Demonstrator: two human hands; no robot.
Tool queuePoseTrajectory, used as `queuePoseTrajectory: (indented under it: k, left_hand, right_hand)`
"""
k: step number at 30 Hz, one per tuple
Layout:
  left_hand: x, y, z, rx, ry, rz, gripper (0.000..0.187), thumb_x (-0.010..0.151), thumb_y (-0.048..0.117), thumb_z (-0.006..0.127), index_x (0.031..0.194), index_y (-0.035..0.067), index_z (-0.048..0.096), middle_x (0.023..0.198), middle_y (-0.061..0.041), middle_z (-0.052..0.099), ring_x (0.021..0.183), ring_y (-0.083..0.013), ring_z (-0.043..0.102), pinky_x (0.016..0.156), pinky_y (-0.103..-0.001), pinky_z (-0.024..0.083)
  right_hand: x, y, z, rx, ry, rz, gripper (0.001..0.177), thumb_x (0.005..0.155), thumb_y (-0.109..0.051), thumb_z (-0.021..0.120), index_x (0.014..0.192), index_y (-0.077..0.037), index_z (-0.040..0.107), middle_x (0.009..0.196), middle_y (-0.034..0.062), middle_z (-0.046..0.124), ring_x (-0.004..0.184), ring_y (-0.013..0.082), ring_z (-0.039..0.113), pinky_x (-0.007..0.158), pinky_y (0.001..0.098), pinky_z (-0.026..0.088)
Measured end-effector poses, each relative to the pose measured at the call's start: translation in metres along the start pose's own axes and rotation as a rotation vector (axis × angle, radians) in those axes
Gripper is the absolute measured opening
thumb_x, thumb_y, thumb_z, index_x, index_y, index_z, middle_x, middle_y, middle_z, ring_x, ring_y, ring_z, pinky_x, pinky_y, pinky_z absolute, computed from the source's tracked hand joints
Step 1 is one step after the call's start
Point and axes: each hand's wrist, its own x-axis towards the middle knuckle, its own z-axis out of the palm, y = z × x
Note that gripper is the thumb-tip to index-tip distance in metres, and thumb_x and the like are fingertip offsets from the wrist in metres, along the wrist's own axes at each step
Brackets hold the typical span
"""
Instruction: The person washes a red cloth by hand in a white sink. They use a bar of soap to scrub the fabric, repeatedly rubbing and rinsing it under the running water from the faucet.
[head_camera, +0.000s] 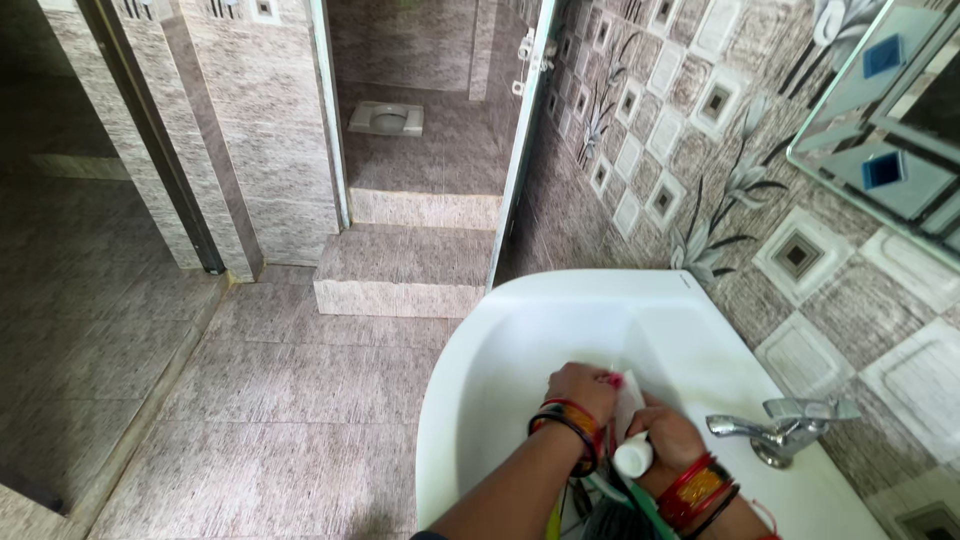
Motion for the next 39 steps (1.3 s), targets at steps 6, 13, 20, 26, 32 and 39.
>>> queuePoseTrajectory:
  k: [6, 13, 20, 26, 32, 39]
  left_hand:
    - [-0.002, -0.007, 0.011, 0.152, 0.040, 0.439, 0.023, 0.084, 0.015, 0.065, 0.099, 0.016, 0.083, 0.107, -0.018, 0.074, 0.098, -0.0366, 0.071, 0.092, -0.041, 0.057]
    - [0.004, -0.003, 0.000, 0.077, -0.043, -0.033, 0.020, 0.088, 0.021, 0.068, 0.105, 0.022, 0.079, 0.112, -0.015, 0.071, 0.102, -0.0333, 0.071, 0.098, -0.040, 0.056]
    - [0.000, -0.012, 0.014, 0.194, 0.079, 0.574, 0.023, 0.077, 0.009, 0.064, 0.092, 0.015, 0.081, 0.099, -0.014, 0.077, 0.094, -0.0322, 0.072, 0.088, -0.040, 0.059]
    - [0.003, -0.007, 0.007, 0.012, 0.000, 0.104, 0.019, 0.087, 0.019, 0.065, 0.098, 0.020, 0.081, 0.102, -0.014, 0.075, 0.094, -0.0316, 0.073, 0.090, -0.039, 0.059]
    - [-0.002, -0.007, 0.016, 0.084, 0.095, 0.463, 0.024, 0.077, 0.011, 0.068, 0.096, 0.013, 0.083, 0.107, -0.015, 0.075, 0.096, -0.0336, 0.073, 0.089, -0.039, 0.058]
    - [-0.005, -0.002, 0.009, 0.041, -0.001, 0.118, 0.024, 0.089, 0.023, 0.066, 0.105, 0.014, 0.081, 0.106, -0.017, 0.077, 0.096, -0.0309, 0.075, 0.090, -0.038, 0.059]
  right_hand:
    - [0.002, -0.001, 0.010, 0.069, 0.036, 0.062, 0.050, 0.076, 0.011, 0.039, 0.120, -0.001, 0.060, 0.088, 0.0140, 0.065, 0.068, 0.0262, 0.063, 0.058, 0.0396, 0.055]
    - [-0.008, -0.001, 0.010, 0.070, 0.014, 0.011, 0.050, 0.077, 0.011, 0.039, 0.121, -0.001, 0.062, 0.094, 0.0152, 0.066, 0.070, 0.0262, 0.065, 0.059, 0.0391, 0.056]
    - [-0.014, -0.007, 0.017, 0.033, 0.052, 0.052, 0.040, 0.082, 0.010, 0.043, 0.119, 0.003, 0.057, 0.095, 0.0167, 0.066, 0.074, 0.0281, 0.067, 0.061, 0.0418, 0.058]
    - [-0.004, -0.004, 0.009, 0.064, 0.035, 0.021, 0.048, 0.077, 0.013, 0.039, 0.117, -0.001, 0.061, 0.092, 0.0127, 0.066, 0.072, 0.0258, 0.065, 0.060, 0.0387, 0.058]
    - [-0.009, -0.011, 0.013, 0.051, -0.002, 0.047, 0.039, 0.080, 0.008, 0.040, 0.115, 0.008, 0.057, 0.094, 0.0184, 0.064, 0.073, 0.0288, 0.067, 0.060, 0.0406, 0.058]
    - [-0.019, -0.008, 0.023, -0.030, -0.049, 0.040, 0.053, 0.074, 0.010, 0.040, 0.123, 0.000, 0.057, 0.094, 0.0164, 0.064, 0.073, 0.0288, 0.065, 0.061, 0.0420, 0.057]
